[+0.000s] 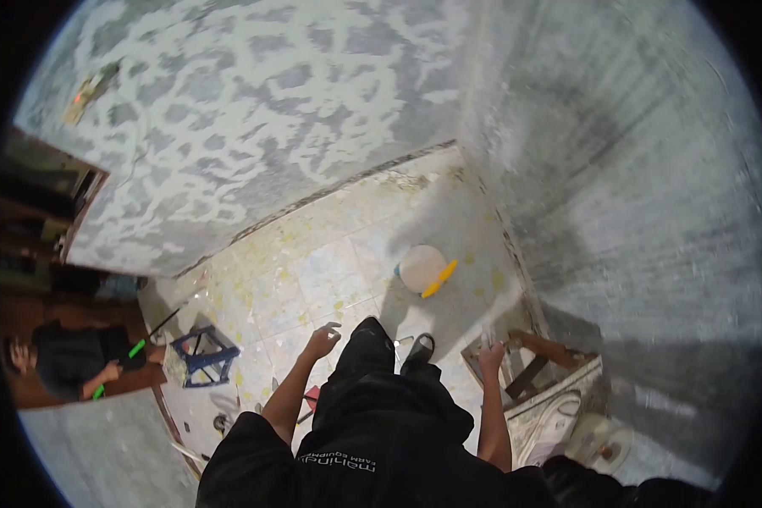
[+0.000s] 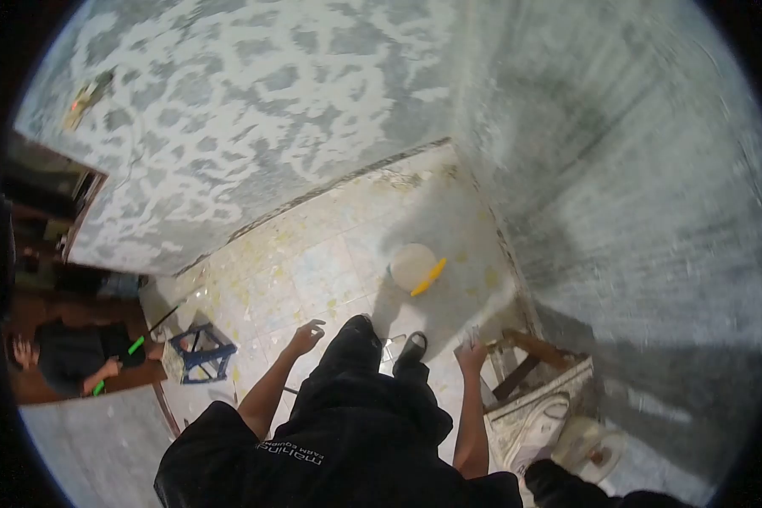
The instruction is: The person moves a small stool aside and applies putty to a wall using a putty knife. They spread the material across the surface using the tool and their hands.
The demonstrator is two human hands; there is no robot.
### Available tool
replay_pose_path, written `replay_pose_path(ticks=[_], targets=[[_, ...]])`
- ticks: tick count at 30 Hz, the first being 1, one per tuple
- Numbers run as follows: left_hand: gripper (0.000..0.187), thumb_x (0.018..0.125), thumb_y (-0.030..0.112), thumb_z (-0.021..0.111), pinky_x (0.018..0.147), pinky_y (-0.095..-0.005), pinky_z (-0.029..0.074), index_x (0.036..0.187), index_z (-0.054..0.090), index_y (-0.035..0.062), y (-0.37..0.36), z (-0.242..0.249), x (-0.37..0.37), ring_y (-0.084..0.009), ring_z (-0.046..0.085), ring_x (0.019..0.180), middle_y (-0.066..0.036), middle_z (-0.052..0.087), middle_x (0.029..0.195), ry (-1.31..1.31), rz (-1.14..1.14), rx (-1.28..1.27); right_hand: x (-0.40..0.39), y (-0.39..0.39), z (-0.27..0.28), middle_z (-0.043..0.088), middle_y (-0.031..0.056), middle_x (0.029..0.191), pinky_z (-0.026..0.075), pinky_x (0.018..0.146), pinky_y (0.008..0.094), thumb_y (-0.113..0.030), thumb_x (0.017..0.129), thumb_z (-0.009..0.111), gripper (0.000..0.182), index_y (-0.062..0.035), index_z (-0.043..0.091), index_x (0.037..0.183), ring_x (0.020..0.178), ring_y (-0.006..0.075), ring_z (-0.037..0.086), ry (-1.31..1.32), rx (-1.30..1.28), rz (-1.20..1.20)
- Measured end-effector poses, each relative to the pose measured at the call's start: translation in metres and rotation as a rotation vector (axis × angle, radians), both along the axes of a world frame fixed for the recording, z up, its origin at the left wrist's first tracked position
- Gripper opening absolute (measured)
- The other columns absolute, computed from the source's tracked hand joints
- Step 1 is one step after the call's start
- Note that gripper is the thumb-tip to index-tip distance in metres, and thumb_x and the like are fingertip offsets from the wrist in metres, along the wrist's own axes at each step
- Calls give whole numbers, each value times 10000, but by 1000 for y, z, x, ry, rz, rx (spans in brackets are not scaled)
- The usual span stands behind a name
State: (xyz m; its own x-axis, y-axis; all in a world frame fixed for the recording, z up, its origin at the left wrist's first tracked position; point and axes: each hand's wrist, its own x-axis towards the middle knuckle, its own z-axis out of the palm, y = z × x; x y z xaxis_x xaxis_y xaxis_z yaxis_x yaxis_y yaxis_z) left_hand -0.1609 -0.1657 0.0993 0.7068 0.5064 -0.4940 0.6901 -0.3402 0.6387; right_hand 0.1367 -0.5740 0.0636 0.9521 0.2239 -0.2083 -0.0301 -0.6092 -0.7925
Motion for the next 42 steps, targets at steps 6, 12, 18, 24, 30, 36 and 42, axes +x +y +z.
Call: replay_pose_path(ticks=[6, 12, 18, 24, 30, 36, 42], targets=[[374, 863, 238, 671, 917, -409, 501, 1197, 617, 78, 10, -16, -70, -323, 650, 1055, -170, 699, 1049, -11, 238, 17, 17, 34, -27, 689, 257, 977, 516, 773, 416, -247, 919, 591, 416, 1, 621, 1252, 844, 428, 657, 91, -361, 268], [422, 832, 185, 699, 936, -438, 485, 1232, 596, 98, 91, -37, -139, -336, 620, 1061, -183, 664, 1086, -5, 421, 197, 36, 159, -16, 657, 115, 643, 501, 641, 377, -269, 911, 619, 360, 27, 685, 1106, 628, 218, 655, 134, -186, 331], [410, 843, 188, 704, 901, -446, 497, 1225, 590, 93, 277, -47, -149, -345, 629, 1032, -176, 671, 1084, -73, 382, 239, 21, 318, -30, 666, 122, 658, 499, 620, 364, -220, 909, 599, 315, 18, 692, 1092, 616, 189, 644, 135, -138, 250], [384, 869, 172, 681, 866, -405, 522, 1236, 589, 114, 401, 15, -111, -329, 657, 977, -176, 674, 1084, -162, 567, 185, 3, 486, 4, 677, 210, 744, 513, 670, 432, -215, 921, 589, 284, -18, 692, 1098, 718, 359, 682, 57, -81, 570], [385, 872, 206, 670, 847, -402, 530, 1236, 602, 100, 400, -3, -109, -328, 649, 1013, -180, 663, 1105, -55, 559, 87, 20, 593, 0, 652, 265, 811, 486, 703, 499, -259, 916, 587, 285, 6, 679, 964, 800, 455, 631, -61, -103, 784], [415, 830, 165, 709, 847, -402, 539, 1223, 609, 76, 334, -12, -190, -316, 627, 1057, -172, 647, 1140, -5, 673, 138, 64, 642, -24, 634, 234, 726, 468, 668, 479, -223, 906, 595, 268, 34, 658, 949, 728, 419, 634, 45, -55, 700], [397, 829, 145, 692, 816, -383, 544, 1213, 611, 83, 357, -14, -283, -304, 639, 1021, -183, 634, 1156, 194, 729, 253, 65, 677, -16, 679, 221, 791, 502, 712, 438, -230, 890, 610, 357, 0, 660, 1158, 756, 363, 671, 101, -190, 631]])
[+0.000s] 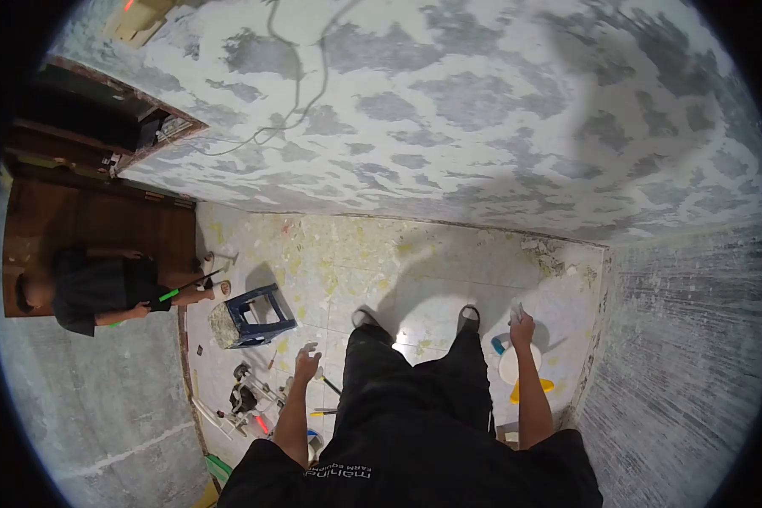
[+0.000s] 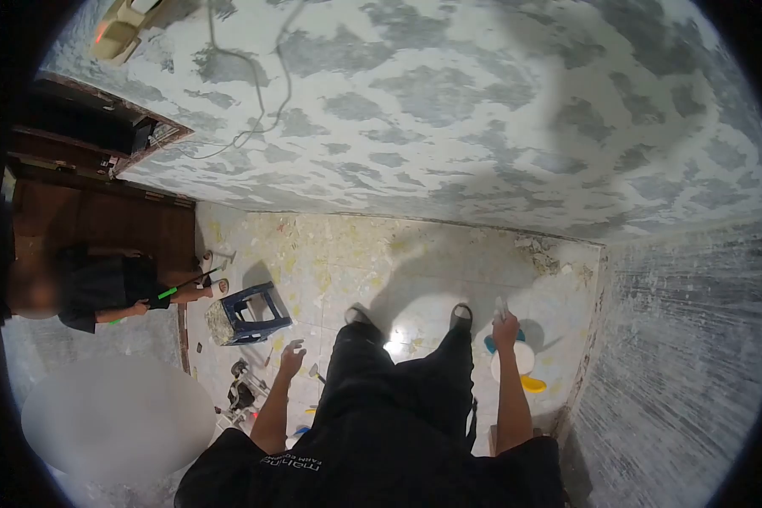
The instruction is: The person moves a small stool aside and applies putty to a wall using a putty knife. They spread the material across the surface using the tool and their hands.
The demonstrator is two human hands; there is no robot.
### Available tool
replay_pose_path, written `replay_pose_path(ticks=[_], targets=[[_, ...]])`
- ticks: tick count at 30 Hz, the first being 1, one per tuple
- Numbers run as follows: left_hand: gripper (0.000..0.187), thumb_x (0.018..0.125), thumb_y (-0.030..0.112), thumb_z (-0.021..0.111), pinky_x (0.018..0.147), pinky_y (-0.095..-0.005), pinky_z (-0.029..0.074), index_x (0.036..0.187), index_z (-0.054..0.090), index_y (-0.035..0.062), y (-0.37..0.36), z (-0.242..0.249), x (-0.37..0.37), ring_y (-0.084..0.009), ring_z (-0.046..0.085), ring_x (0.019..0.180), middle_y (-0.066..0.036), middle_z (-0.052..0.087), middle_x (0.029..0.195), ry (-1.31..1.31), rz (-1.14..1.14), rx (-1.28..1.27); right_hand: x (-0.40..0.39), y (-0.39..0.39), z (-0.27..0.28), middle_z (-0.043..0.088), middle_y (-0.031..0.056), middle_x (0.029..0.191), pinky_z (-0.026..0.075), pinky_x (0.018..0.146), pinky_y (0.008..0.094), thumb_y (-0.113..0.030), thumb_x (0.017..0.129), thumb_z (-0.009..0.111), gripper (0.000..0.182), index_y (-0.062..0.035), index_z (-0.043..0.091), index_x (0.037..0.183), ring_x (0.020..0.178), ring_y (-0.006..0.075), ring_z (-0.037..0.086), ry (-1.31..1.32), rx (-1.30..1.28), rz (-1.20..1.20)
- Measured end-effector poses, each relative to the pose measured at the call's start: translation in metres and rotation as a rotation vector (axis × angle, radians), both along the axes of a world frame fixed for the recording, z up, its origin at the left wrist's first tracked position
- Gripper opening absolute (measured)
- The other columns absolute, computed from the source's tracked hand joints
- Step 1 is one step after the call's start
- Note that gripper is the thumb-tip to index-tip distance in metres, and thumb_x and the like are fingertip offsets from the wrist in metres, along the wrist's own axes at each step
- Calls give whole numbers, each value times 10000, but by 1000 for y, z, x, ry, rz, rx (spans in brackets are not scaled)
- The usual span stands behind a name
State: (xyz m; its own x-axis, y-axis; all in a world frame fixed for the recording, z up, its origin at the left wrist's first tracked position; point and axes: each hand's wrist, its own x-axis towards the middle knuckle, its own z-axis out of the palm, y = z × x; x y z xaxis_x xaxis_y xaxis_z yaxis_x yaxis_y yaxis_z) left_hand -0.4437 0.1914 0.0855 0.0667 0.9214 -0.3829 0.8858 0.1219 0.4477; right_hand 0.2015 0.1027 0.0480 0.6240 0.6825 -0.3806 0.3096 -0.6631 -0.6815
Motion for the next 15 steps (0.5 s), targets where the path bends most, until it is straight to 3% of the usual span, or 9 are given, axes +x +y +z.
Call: replay_pose_path(ticks=[4, 7, 8, 9, 11, 12, 13, 14, 15], targets=[[383, 833, 113, 679, 817, -390, 544, 1207, 605, 64, 65, 21, -43, -318, 643, 968, -182, 629, 1126, -120, 87, 66, -41, -9, -92, 665, 263, 881, 495, 805, 489, -208, 871, 602, 426, 10, 617, 1238, 872, 429, 636, -156, -99, 124], [390, 832, 99, 677, 823, -392, 540, 1207, 595, 34, 129, 5, -105, -322, 637, 964, -189, 620, 1129, -141, -53, 199, -126, -4, -108, 656, 269, 887, 477, 827, 500, -190, 865, 597, 397, 17, 631, 1202, 921, 437, 612, -201, -50, 33], [400, 831, 107, 680, 874, -422, 524, 1206, 588, 4, 155, 0, -127, -347, 621, 1000, -201, 609, 1148, -96, -106, 174, -155, -3, -92, 653, 270, 898, 482, 818, 496, -174, 869, 586, 401, 5, 620, 1226, 908, 437, 612, -227, -120, 100], [420, 838, 123, 668, 970, -451, 476, 1232, 578, 9, 182, -17, -152, -388, 580, 1105, -224, 584, 1209, -93, 21, 57, -182, -21, -121, 660, 273, 925, 490, 815, 494, -138, 876, 564, 432, -18, 594, 1290, 869, 446, 627, -429, -50, 171], [458, 865, 168, 653, 1051, -471, 413, 1282, 547, 13, 257, -39, -191, -419, 513, 1215, -247, 547, 1288, 102, -301, 186, -247, -6, -103, 663, 281, 970, 502, 785, 493, -100, 880, 547, 454, -23, 571, 1327, 845, 445, 642, -402, 12, -119], [482, 881, 186, 645, 1071, -474, 391, 1315, 521, 17, 291, -40, -202, -425, 483, 1252, -251, 526, 1323, 144, -326, 264, -277, 4, -104, 667, 275, 1015, 511, 770, 492, -75, 887, 533, 475, -27, 546, 1359, 870, 427, 656, -397, -65, -219], [506, 896, 203, 637, 1091, -476, 370, 1347, 496, 22, 340, -28, -188, -431, 452, 1289, -254, 506, 1358, 178, -354, 341, -302, 19, -101, 668, 268, 933, 506, 689, 493, -60, 891, 530, 346, 2, 638, 1213, 790, 432, 645, -654, 230, -120], [537, 914, 218, 629, 1107, -482, 348, 1385, 459, 22, 384, 29, -148, -439, 427, 1312, -250, 481, 1398, 47, -393, 338, -326, 31, -105, 660, 261, 880, 488, 675, 500, -56, 883, 544, 233, 20, 656, 1074, 770, 436, 631, -575, 119, -144], [561, 909, 202, 631, 1109, -486, 342, 1414, 440, 49, 429, 38, -137, -428, 402, 1341, -241, 454, 1430, 11, -499, 472, -352, 44, -111, 651, 254, 827, 470, 661, 508, -51, 876, 558, 158, 37, 674, 934, 751, 440, 616, -493, 14, -170]])
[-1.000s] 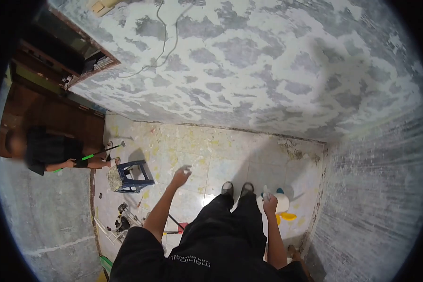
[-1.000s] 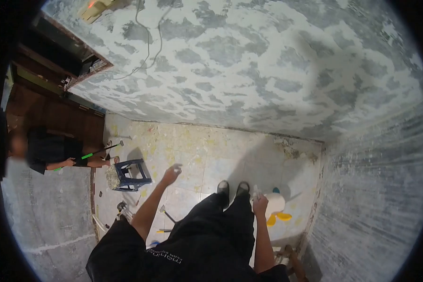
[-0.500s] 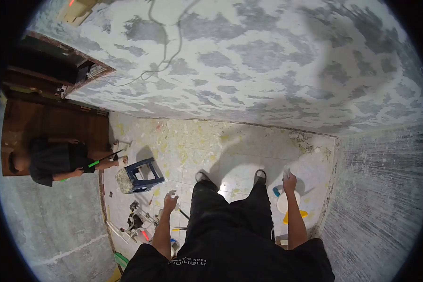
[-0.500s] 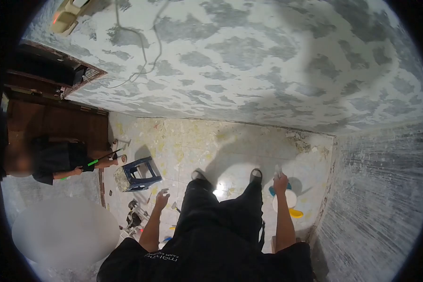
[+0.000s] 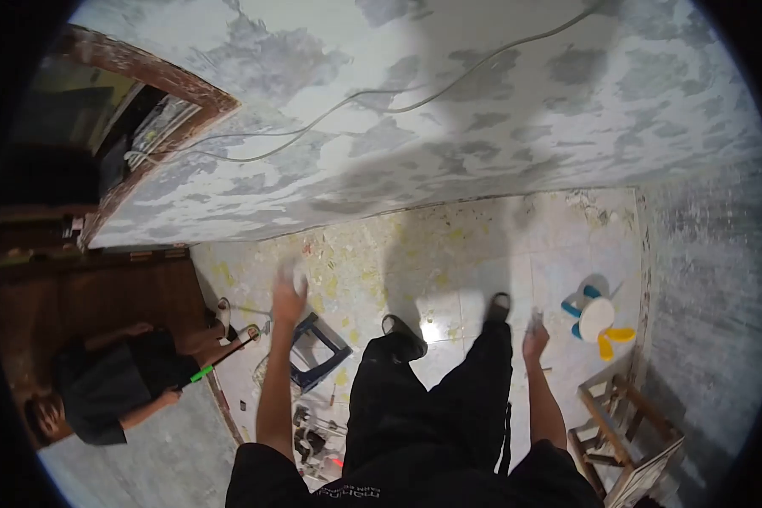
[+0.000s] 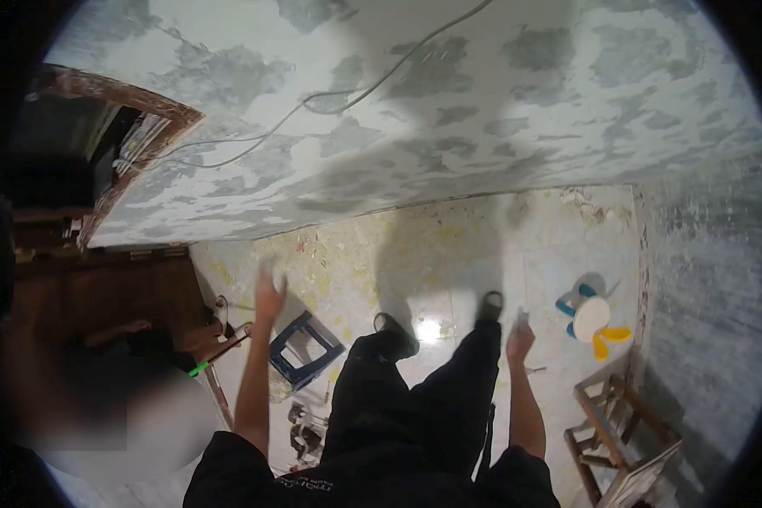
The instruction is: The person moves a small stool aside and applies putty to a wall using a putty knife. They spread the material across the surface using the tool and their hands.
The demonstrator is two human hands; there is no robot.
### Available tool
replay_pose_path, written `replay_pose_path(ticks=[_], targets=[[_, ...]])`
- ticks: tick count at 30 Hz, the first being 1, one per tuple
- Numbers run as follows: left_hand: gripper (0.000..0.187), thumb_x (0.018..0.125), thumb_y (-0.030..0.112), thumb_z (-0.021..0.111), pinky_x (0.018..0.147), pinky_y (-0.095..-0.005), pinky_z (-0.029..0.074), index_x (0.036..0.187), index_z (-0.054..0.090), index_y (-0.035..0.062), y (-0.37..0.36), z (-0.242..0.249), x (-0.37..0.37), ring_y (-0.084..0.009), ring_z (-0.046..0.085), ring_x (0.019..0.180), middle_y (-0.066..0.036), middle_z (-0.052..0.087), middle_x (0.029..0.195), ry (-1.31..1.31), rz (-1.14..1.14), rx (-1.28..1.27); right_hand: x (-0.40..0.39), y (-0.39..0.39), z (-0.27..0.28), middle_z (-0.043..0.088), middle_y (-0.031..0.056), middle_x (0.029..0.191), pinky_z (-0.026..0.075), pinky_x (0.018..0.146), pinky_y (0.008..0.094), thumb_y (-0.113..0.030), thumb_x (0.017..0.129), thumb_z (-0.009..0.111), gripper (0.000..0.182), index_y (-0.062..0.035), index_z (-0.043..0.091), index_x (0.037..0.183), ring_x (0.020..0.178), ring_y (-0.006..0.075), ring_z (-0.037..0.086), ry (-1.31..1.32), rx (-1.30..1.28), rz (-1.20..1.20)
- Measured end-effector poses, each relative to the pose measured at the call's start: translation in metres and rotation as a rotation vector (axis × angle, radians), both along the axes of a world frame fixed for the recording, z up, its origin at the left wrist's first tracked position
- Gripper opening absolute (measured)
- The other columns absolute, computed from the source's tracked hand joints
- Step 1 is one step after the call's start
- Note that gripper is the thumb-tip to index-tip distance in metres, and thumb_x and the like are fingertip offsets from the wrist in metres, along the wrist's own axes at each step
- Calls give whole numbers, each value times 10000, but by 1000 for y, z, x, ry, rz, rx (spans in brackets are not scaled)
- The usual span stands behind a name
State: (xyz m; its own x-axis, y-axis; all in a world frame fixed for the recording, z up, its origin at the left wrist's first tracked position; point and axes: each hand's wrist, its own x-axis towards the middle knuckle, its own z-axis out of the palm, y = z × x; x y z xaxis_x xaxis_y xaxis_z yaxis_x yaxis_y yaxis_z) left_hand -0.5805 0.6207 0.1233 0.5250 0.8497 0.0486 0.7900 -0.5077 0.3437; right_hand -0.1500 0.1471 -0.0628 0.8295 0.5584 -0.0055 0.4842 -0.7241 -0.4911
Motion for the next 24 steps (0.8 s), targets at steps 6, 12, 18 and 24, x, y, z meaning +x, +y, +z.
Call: replay_pose_path(ticks=[6, 12, 18, 24], targets=[[497, 830, 186, 615, 1113, -529, 301, 1328, 617, 187, 170, 19, 99, -372, 345, 1406, -106, 415, 1506, -114, -375, 977, -150, 140, -104, 563, 229, 695, 394, 583, 498, -63, 819, 585, 120, 28, 562, 744, 650, 417, 554, 360, 219, 182], [493, 874, 361, 470, 1177, -490, 196, 1326, 630, 245, 240, -37, 117, -358, 336, 1418, -64, 465, 1478, -210, -391, 1533, -208, 294, -188, 592, 227, 752, 416, 598, 455, -152, 904, 616, 171, 2, 662, 964, 670, 408, 560, 506, 633, 358], [550, 872, 347, 517, 1175, -489, 239, 1410, 544, 232, 235, -40, 119, -315, 322, 1433, -46, 432, 1515, -251, -472, 1629, -137, 355, -325, 652, 240, 889, 479, 667, 412, -130, 911, 604, 246, -9, 662, 1117, 770, 371, 641, 200, 471, 524], [601, 828, 318, 560, 1188, -496, 216, 1426, 519, 275, 233, -40, 114, -289, 314, 1448, -11, 418, 1533, -255, -452, 1601, -77, 405, -270, 548, 281, 1313, 431, 991, 416, -176, 965, 541, 436, 36, 513, 1346, 1189, 430, 547, -238, 797, 154]])
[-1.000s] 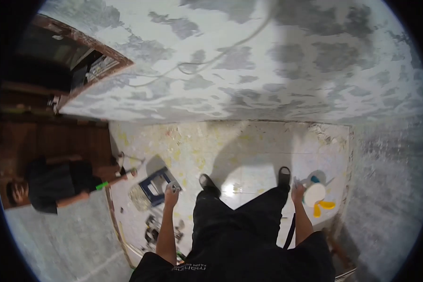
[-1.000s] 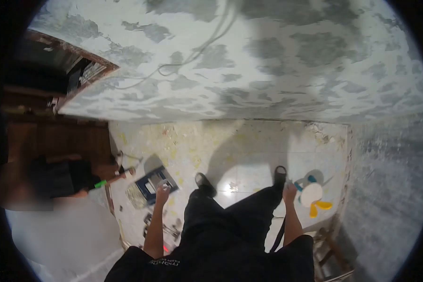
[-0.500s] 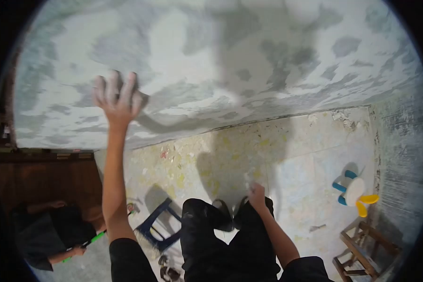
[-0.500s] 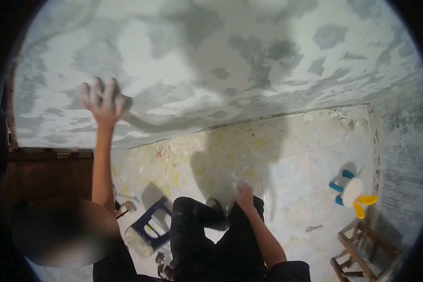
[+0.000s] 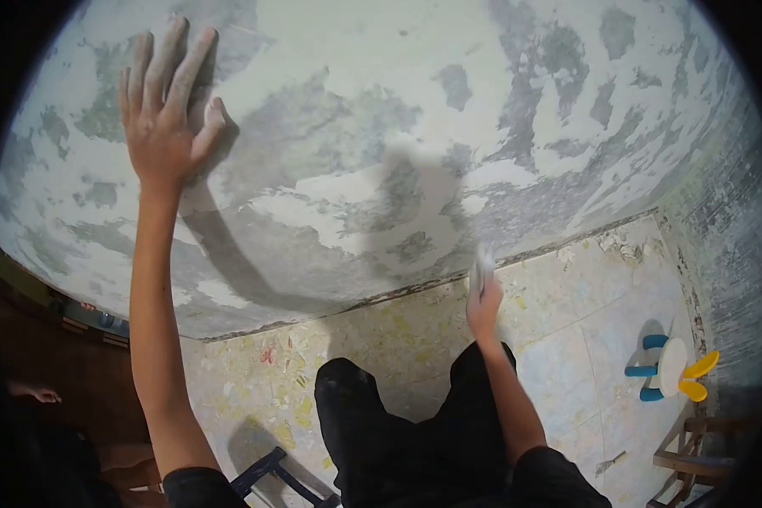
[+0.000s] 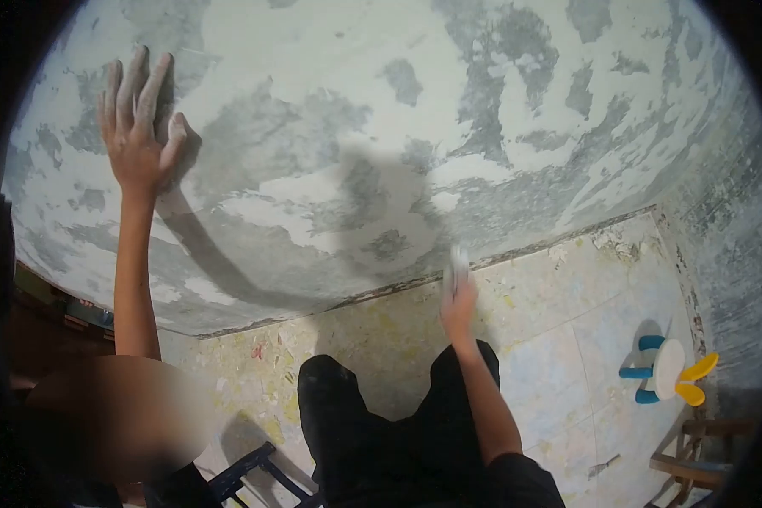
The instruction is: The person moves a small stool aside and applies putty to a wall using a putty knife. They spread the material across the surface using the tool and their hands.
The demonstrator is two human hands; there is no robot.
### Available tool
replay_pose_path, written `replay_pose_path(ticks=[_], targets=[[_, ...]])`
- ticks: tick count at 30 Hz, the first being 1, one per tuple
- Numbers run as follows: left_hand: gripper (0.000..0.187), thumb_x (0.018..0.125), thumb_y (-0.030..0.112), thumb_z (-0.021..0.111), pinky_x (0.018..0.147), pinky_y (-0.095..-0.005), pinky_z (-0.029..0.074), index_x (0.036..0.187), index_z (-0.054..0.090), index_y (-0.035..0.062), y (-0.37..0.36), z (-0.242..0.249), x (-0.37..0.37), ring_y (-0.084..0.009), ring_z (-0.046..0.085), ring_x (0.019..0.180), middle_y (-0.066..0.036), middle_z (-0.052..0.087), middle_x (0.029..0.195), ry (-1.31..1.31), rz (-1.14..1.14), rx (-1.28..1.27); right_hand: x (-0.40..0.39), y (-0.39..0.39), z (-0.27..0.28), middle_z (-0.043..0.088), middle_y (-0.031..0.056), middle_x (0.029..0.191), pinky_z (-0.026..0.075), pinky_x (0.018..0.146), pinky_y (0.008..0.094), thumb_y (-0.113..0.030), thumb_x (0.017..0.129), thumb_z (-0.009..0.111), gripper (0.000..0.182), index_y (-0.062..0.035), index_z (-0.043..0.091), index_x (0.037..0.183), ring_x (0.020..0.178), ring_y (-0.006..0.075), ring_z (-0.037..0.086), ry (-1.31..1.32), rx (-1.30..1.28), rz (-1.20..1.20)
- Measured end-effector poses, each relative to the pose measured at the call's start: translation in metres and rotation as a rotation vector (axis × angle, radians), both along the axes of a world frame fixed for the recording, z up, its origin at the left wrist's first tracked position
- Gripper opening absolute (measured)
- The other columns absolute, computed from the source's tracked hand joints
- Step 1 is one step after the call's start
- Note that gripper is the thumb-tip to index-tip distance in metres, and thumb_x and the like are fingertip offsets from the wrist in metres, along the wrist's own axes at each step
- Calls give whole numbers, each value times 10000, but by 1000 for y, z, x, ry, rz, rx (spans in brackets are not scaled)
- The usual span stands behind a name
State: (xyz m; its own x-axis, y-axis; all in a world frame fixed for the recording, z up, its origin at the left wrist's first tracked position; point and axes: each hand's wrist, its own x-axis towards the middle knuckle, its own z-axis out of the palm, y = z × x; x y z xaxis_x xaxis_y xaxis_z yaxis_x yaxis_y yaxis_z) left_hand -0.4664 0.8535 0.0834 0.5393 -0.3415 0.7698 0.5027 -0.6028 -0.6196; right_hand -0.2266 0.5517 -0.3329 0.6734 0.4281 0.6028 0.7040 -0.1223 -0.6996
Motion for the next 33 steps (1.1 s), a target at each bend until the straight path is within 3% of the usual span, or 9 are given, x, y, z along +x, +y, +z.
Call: replay_pose_path(ticks=[3, 4, 6, 9, 13, 19, 20, 29, 33], targets=[[613, 816, 321, 558, 1187, -514, 211, 1427, 518, 291, -5, 0, 0, -277, 294, 1461, -3, 410, 1539, -19, 30, -47, 51, 55, 147, 553, 282, 1310, 429, 953, 438, -121, 990, 487, 400, 22, 508, 1363, 1145, 455, 545, -141, 220, -159], [612, 816, 326, 558, 1185, -515, 214, 1426, 519, 293, -6, -2, -2, -279, 294, 1460, -2, 410, 1539, -15, 34, -51, 61, 74, 202, 618, 271, 1137, 441, 857, 456, -144, 974, 517, 374, 20, 556, 1307, 1018, 456, 569, -272, 433, -238], [609, 817, 336, 558, 1182, -518, 220, 1423, 522, 296, -6, 0, -3, -282, 295, 1460, -1, 411, 1538, -10, 48, -48, 83, 109, 255, 605, 224, 896, 442, 768, 474, -129, 936, 557, 239, 24, 627, 1106, 858, 428, 572, -298, 494, -320], [615, 803, 355, 575, 1178, -513, 209, 1415, 533, 300, -10, 0, -2, -290, 308, 1451, -3, 412, 1539, -18, 30, -78, 31, 137, 305, 605, 197, 860, 451, 711, 476, -108, 917, 572, 168, 15, 639, 1010, 787, 394, 576, -469, 449, -78], [640, 783, 362, 590, 1172, -525, 200, 1418, 526, 311, -13, 2, -3, -298, 310, 1448, -11, 401, 1546, -15, 24, -115, 5, 142, 315, 615, 189, 853, 469, 676, 475, -73, 892, 579, 111, -3, 639, 953, 762, 380, 586, -571, 218, 119], [636, 771, 368, 591, 1153, -541, 220, 1401, 541, 292, -22, 5, -5, -323, 326, 1432, -26, 425, 1521, -21, 44, -160, 5, 152, 307, 624, 182, 820, 507, 638, 468, -72, 880, 577, 61, -44, 629, 895, 719, 374, 617, -641, 310, 158], [636, 768, 355, 590, 1151, -543, 224, 1398, 545, 283, -21, 4, -3, -333, 327, 1430, -33, 428, 1518, -19, 23, -158, -9, 149, 297, 623, 178, 806, 502, 623, 469, -87, 887, 568, 72, -41, 623, 880, 693, 376, 615, -739, 36, 274], [636, 760, 341, 595, 1143, -542, 251, 1392, 552, 289, -22, 3, -3, -334, 342, 1419, -35, 437, 1510, -15, 30, -151, -23, 136, 299, 648, 188, 845, 513, 658, 452, -58, 938, 502, 212, -36, 676, 1056, 696, 375, 630, -653, 23, 172], [642, 755, 337, 602, 1141, -548, 256, 1392, 555, 271, -23, 4, -5, -329, 341, 1420, -30, 438, 1509, -28, 35, -135, 28, 130, 303, 626, 183, 794, 506, 627, 457, -58, 905, 522, 172, -45, 653, 1015, 668, 371, 622, -412, 243, 3]])
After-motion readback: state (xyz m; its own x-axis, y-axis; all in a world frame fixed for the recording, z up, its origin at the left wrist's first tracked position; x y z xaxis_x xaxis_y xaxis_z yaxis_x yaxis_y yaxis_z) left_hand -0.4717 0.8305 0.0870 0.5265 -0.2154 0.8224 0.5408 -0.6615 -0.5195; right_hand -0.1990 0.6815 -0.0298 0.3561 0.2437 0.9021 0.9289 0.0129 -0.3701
